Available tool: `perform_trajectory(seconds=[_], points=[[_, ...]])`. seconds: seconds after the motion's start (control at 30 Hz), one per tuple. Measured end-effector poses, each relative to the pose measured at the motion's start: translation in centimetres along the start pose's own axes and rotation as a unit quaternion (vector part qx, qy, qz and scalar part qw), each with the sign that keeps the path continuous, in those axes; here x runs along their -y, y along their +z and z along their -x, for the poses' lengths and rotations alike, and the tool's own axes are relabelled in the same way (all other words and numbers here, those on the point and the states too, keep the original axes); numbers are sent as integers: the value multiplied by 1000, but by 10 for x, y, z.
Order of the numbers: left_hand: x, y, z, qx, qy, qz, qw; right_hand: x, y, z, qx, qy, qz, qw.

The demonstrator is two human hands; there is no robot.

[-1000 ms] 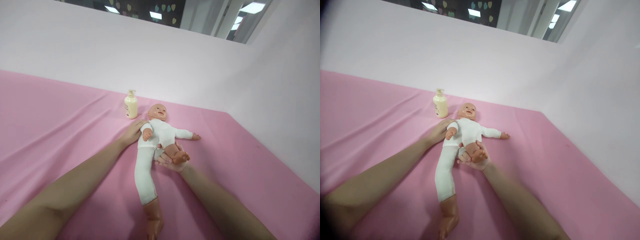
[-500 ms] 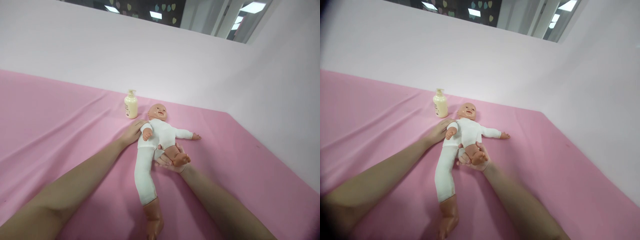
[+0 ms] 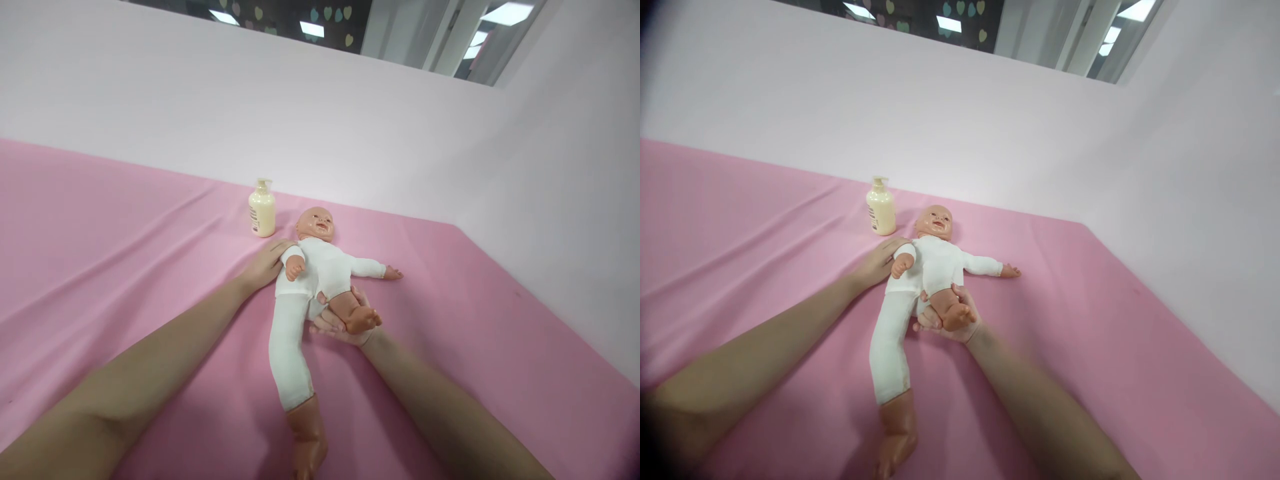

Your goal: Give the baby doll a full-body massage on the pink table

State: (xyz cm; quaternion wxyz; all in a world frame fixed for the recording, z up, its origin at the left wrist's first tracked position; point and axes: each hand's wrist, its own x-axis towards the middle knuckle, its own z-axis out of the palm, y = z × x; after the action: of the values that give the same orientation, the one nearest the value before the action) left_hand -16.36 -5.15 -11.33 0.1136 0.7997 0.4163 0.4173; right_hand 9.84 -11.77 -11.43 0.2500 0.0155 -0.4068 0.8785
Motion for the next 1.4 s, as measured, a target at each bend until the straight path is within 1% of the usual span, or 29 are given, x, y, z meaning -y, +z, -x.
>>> perform_trajectory(seconds=[0.27,0.37,0.7,0.83,1.0,1.1,1.23,1.4], points=[[7,2,0,-3,17,-11,1000,1,1,0,-19,19,-12,1000],[9,3,0,-8,23,-9,1000,1,1,0,-8,13,-11,1000],[3,1,-1,-6,18,-2,1000,2,5,-1,11,2,-6,1000],[1,0,-1,2,20,0,1000,2,6,-1,3,10,-3,1000],[3,1,0,-10,19,-8,1000,2,3,-1,2,13,-8,1000],[4,1,0,-7,20,-7,1000,1,3,-1,0,15,-10,1000],[4,1,-1,-10,25,-5,1000,1,2,-1,-15,23,-6,1000],[6,2,0,-3,19,-11,1000,1,1,0,-50,36,5,998]])
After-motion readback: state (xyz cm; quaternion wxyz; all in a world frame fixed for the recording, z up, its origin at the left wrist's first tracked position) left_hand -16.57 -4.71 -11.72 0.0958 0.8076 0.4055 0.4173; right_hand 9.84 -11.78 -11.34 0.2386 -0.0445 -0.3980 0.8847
